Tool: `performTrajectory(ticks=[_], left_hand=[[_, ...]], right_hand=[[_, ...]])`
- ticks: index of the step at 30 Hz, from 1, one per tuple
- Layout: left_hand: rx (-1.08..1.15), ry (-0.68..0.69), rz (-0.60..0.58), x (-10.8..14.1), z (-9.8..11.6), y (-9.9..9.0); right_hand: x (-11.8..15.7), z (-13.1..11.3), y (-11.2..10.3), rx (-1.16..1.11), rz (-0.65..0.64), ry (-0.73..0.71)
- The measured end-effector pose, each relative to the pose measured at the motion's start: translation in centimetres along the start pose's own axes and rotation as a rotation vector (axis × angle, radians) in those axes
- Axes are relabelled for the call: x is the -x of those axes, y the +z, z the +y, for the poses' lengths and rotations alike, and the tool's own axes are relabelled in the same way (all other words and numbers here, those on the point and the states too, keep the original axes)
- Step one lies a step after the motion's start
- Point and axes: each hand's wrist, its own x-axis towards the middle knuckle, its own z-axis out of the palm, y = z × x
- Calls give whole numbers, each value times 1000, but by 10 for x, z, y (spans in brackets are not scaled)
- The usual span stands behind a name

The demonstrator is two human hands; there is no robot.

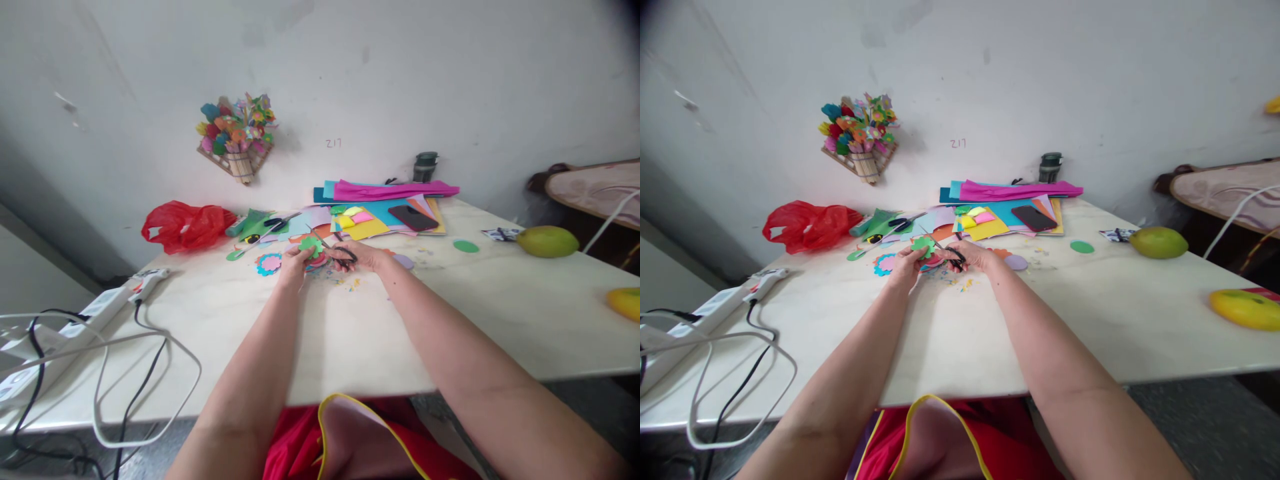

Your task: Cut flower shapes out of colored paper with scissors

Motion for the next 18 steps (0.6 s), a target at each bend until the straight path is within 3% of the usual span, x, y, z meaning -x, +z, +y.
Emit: performTrajectory(ticks=[18], left_hand=[[13,-7,0,-1,-2,0]], right_hand=[[4,-6,3,-7,6,22]])
